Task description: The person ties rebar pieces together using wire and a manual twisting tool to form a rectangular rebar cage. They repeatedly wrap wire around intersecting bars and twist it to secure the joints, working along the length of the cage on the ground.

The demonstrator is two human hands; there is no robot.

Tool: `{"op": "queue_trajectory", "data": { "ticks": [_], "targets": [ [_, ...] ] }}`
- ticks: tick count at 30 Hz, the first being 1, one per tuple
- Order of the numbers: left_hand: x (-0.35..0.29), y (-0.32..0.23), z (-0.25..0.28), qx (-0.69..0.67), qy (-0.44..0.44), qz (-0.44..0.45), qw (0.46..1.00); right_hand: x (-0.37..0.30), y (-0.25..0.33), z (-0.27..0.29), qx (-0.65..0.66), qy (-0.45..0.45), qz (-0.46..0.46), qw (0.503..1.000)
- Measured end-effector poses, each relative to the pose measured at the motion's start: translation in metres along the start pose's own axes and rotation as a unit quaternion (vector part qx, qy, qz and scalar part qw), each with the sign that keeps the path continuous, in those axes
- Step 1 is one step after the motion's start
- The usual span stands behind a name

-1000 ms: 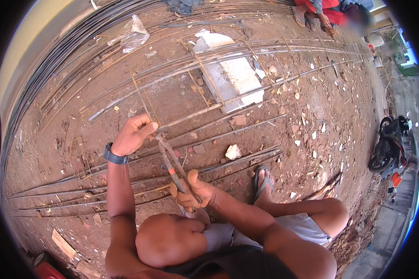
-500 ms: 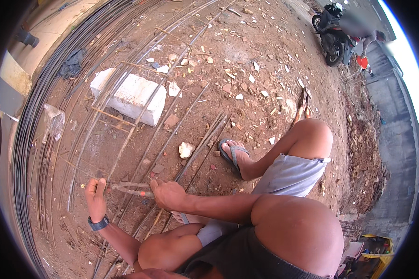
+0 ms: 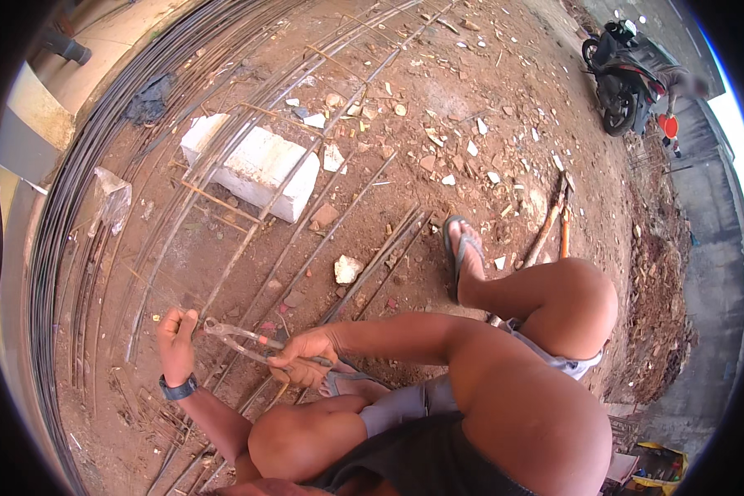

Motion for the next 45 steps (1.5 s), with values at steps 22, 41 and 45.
{"op": "queue_trajectory", "data": {
  "ticks": [22, 41, 45],
  "targets": [
    [0.062, -0.196, -0.193, 0.544, -0.101, -0.257, 0.792, -0.179, 0.088, 0.100, -0.256, -0.151, -0.091, 0.951],
    [0.276, -0.227, -0.540, 0.473, 0.084, -0.287, 0.829, -0.879, 0.645, 0.144, -0.489, -0.811, 0.307, -0.093],
    [0.279, -0.228, -0.532, 0.473, 0.065, -0.285, 0.831, -0.837, 0.693, 0.133, -0.506, -0.819, 0.248, -0.105]
  ]
}}
Point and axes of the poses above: each hand's wrist, its own x-axis towards the middle knuckle, its own z-axis out of the back of the hand, y = z × x, the point moved 5 cm from there along x, towards the middle knuckle, and after that the axes turned 10 degrees about -y, right-handed, at the moved point
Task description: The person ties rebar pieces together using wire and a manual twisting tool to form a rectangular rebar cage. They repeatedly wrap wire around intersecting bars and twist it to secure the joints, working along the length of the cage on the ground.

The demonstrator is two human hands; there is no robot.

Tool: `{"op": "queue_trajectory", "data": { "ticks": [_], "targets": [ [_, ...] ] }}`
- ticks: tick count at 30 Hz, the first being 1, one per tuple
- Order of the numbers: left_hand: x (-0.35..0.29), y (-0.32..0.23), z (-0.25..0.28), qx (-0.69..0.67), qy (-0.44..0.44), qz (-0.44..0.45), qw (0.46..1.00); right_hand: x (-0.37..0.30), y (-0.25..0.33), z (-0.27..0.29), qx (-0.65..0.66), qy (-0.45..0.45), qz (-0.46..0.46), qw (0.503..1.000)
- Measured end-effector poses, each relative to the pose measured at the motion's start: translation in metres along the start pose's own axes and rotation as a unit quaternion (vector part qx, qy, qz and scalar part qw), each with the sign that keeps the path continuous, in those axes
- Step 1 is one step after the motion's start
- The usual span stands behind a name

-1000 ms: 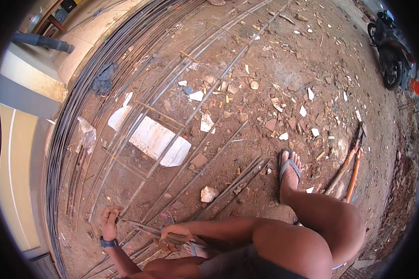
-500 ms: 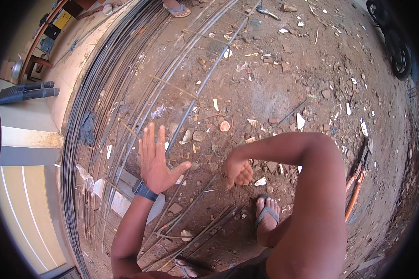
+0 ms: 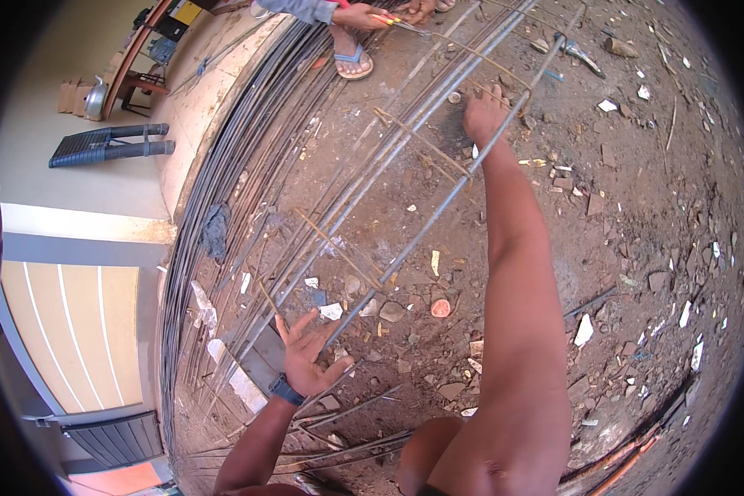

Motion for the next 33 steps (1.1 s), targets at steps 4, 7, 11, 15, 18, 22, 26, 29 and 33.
{"op": "queue_trajectory", "data": {
  "ticks": [4, 7, 11, 15, 18, 22, 26, 29, 33],
  "targets": [
    [-0.007, 0.001, 0.006, -0.010, -0.007, 0.020, 1.000, -0.050, 0.028, 0.028, 0.060, -0.005, 0.143, 0.988],
    [-0.007, 0.000, 0.005, -0.036, -0.018, 0.011, 0.999, -0.173, 0.018, 0.085, 0.148, -0.143, 0.302, 0.931],
    [-0.015, 0.002, 0.005, -0.095, -0.056, -0.005, 0.994, -0.376, 0.039, 0.197, 0.224, 0.217, 0.460, 0.832],
    [-0.026, 0.010, 0.030, -0.213, -0.178, -0.012, 0.961, -0.462, 0.070, 0.284, 0.171, 0.574, 0.441, 0.668],
    [-0.101, 0.019, 0.079, -0.226, -0.197, -0.017, 0.954, -0.418, 0.140, 0.352, 0.357, 0.544, 0.252, 0.716],
    [-0.242, 0.093, 0.150, -0.101, -0.177, -0.022, 0.979, -0.381, 0.233, 0.423, 0.287, 0.450, 0.177, 0.827],
    [-0.409, 0.241, 0.207, 0.152, -0.193, 0.188, 0.951, -0.406, 0.341, 0.416, 0.127, 0.319, 0.415, 0.842],
    [-0.472, 0.281, 0.196, 0.186, -0.229, 0.179, 0.939, -0.433, 0.428, 0.405, 0.079, 0.214, 0.448, 0.864],
    [-0.504, 0.336, 0.196, 0.106, -0.339, 0.198, 0.914, -0.476, 0.511, 0.395, 0.063, 0.156, 0.489, 0.856]
  ]
}}
Point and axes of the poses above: each hand's wrist, its own x-axis towards the middle knuckle, its own z-axis out of the back of the hand, y = z × x, the point moved 5 cm from there along x, towards the middle knuckle, and after that the axes turned 10 degrees about -y, right-handed, at the moved point
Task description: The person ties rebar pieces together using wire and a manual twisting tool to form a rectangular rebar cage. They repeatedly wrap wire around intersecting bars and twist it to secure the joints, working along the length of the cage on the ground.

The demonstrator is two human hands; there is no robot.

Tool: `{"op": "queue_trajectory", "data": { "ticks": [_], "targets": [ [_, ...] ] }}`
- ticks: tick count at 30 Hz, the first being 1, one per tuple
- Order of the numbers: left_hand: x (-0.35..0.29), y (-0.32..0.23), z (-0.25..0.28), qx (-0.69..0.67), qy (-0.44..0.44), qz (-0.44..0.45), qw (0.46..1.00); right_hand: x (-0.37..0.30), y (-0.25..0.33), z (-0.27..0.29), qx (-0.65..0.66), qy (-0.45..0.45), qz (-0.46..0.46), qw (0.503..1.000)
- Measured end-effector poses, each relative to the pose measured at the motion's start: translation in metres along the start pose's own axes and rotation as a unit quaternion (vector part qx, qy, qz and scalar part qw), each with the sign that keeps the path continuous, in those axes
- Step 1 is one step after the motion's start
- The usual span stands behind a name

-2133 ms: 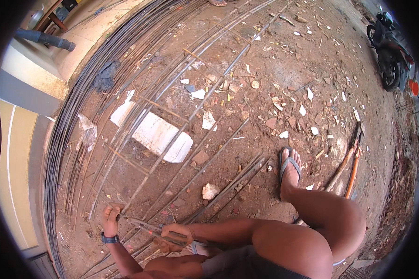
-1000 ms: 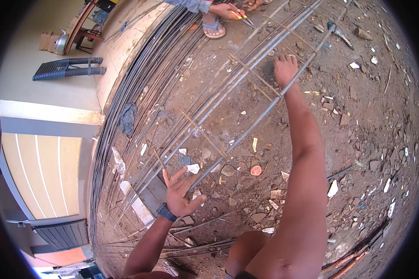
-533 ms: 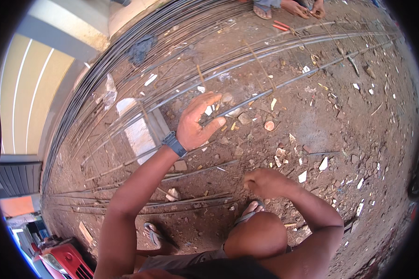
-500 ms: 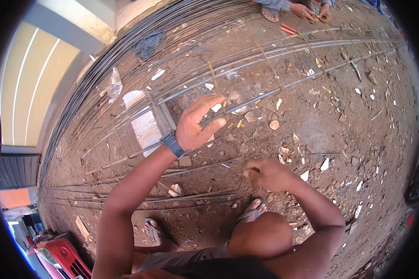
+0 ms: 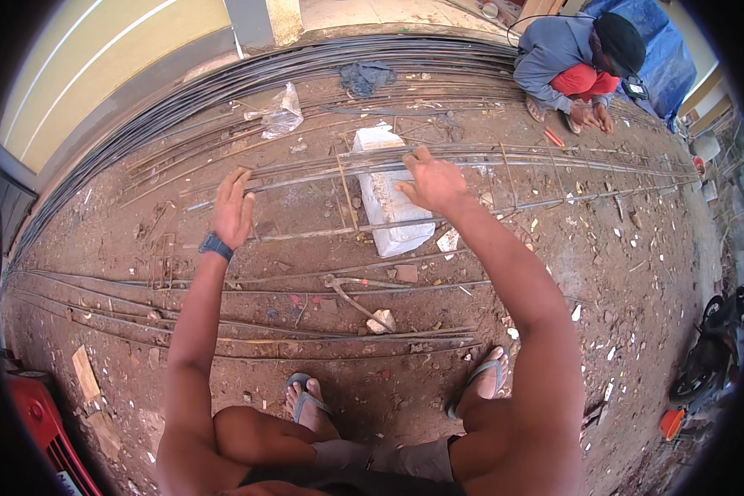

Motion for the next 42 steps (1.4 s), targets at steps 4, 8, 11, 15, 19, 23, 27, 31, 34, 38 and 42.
{"op": "queue_trajectory", "data": {
  "ticks": [4, 8, 11, 15, 19, 23, 27, 31, 34, 38, 42],
  "targets": [
    [-0.013, 0.008, -0.008, -0.086, 0.020, 0.013, 0.996, 0.006, -0.028, -0.025, -0.043, 0.041, -0.172, 0.983],
    [-0.032, 0.027, -0.004, -0.109, 0.003, 0.046, 0.993, -0.004, -0.030, -0.019, -0.048, 0.090, -0.142, 0.985],
    [-0.030, 0.032, -0.008, -0.026, 0.027, 0.019, 0.999, 0.008, -0.018, -0.017, -0.075, 0.118, -0.093, 0.986],
    [-0.017, 0.017, -0.015, 0.020, 0.063, -0.006, 0.998, 0.001, -0.043, -0.016, -0.044, 0.158, -0.148, 0.975],
    [-0.014, 0.019, -0.017, 0.024, 0.091, -0.020, 0.995, -0.004, -0.051, -0.027, -0.059, 0.056, -0.142, 0.987],
    [-0.020, 0.006, -0.013, 0.006, 0.134, 0.050, 0.990, -0.015, -0.061, -0.038, -0.013, 0.046, -0.137, 0.989],
    [-0.055, -0.005, 0.004, -0.007, 0.139, 0.063, 0.988, -0.044, -0.058, -0.025, 0.007, 0.060, -0.101, 0.993],
    [-0.077, -0.007, 0.015, 0.008, 0.136, -0.026, 0.990, -0.050, -0.047, -0.010, 0.035, 0.121, -0.128, 0.984],
    [-0.066, -0.024, 0.014, 0.056, 0.171, -0.035, 0.983, -0.052, -0.051, -0.006, 0.016, 0.136, -0.115, 0.984],
    [-0.066, -0.021, 0.007, 0.057, 0.189, 0.003, 0.980, -0.066, -0.074, -0.014, -0.035, 0.034, 0.004, 0.999],
    [-0.060, -0.023, 0.005, 0.053, 0.202, 0.034, 0.977, -0.069, -0.108, -0.030, -0.129, 0.061, 0.028, 0.989]
  ]
}}
Point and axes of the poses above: each hand's wrist, its own x-axis towards the middle knuckle, its own z-axis out of the back of the hand, y = z × x, the point moved 5 cm from there along x, towards the middle knuckle, and after that the axes turned 10 degrees about -y, right-handed, at the moved point
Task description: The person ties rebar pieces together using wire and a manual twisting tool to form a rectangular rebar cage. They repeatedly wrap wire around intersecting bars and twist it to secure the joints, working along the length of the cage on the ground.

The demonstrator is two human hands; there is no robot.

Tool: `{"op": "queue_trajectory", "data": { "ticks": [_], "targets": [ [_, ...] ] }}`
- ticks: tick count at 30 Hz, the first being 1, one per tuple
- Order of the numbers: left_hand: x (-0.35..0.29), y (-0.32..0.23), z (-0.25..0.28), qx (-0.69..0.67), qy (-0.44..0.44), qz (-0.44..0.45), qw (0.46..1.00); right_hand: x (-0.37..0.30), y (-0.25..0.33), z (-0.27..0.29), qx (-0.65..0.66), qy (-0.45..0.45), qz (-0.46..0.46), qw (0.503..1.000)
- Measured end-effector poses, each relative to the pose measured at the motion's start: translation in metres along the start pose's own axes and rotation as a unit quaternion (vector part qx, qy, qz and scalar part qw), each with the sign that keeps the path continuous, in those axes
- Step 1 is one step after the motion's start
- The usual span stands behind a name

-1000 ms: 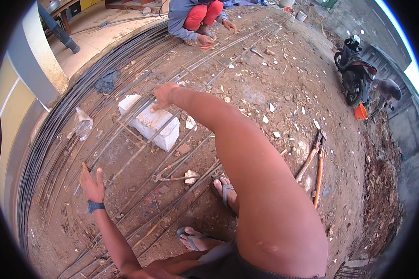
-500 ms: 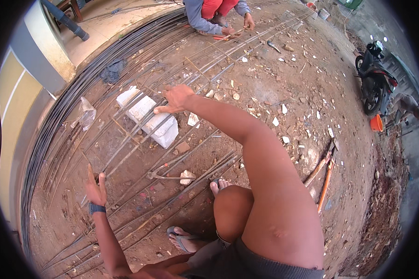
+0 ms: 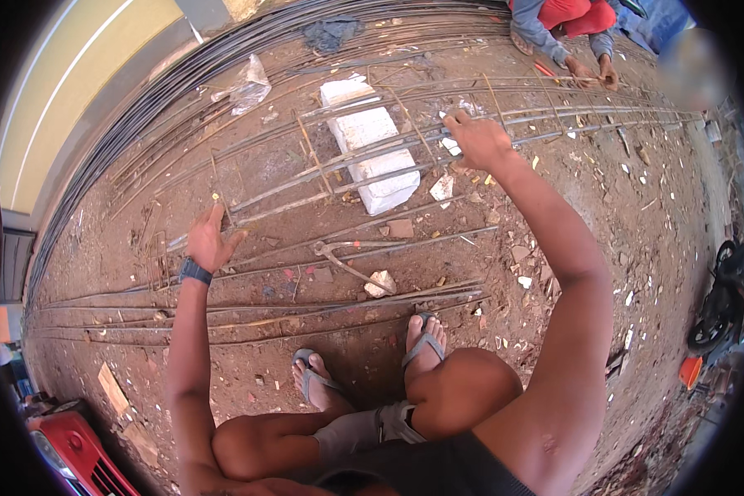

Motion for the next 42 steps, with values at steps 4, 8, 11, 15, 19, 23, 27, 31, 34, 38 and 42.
{"op": "queue_trajectory", "data": {
  "ticks": [4, 8, 11, 15, 19, 23, 27, 31, 34, 38, 42],
  "targets": [
    [-0.006, 0.011, -0.007, 0.036, 0.021, -0.008, 0.999, -0.002, 0.001, -0.012, 0.000, -0.008, 0.005, 1.000],
    [-0.014, 0.008, -0.011, 0.020, 0.061, 0.030, 0.997, -0.019, -0.003, -0.026, 0.016, -0.019, -0.015, 1.000],
    [-0.012, 0.007, -0.004, -0.006, 0.068, 0.032, 0.997, -0.017, 0.000, -0.021, 0.027, -0.019, -0.038, 0.999],
    [-0.008, 0.004, 0.014, -0.143, 0.146, 0.050, 0.978, -0.017, 0.009, 0.003, 0.063, 0.011, -0.058, 0.996],
    [0.009, 0.030, 0.032, -0.345, 0.093, 0.170, 0.919, -0.032, -0.001, 0.028, 0.107, -0.031, -0.104, 0.988],
    [0.042, 0.034, 0.052, 0.109, -0.148, 0.023, 0.983, -0.067, -0.023, 0.086, 0.044, -0.035, -0.211, 0.976],
    [0.061, 0.042, 0.023, 0.213, -0.019, 0.029, 0.976, -0.111, -0.056, 0.125, 0.036, -0.063, -0.232, 0.970],
    [0.049, 0.051, 0.007, 0.246, -0.020, 0.005, 0.969, -0.114, -0.062, 0.131, 0.213, 0.002, -0.223, 0.951],
    [0.064, 0.030, 0.014, 0.268, -0.142, -0.051, 0.952, -0.118, -0.052, 0.095, 0.262, 0.019, -0.197, 0.944],
    [0.082, 0.053, 0.015, 0.232, -0.068, -0.023, 0.970, -0.134, -0.009, 0.025, 0.262, -0.053, -0.149, 0.952],
    [0.064, 0.056, 0.021, 0.220, -0.116, -0.078, 0.966, -0.122, 0.032, 0.032, 0.365, 0.024, -0.245, 0.898]
  ]
}}
Point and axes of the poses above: each hand's wrist, its own x-axis towards the middle knuckle, its own z-axis out of the back of the hand, y = z × x, the point moved 5 cm from there along x, towards the middle knuckle, and after that the axes turned 10 degrees about -y, right-handed, at the moved point
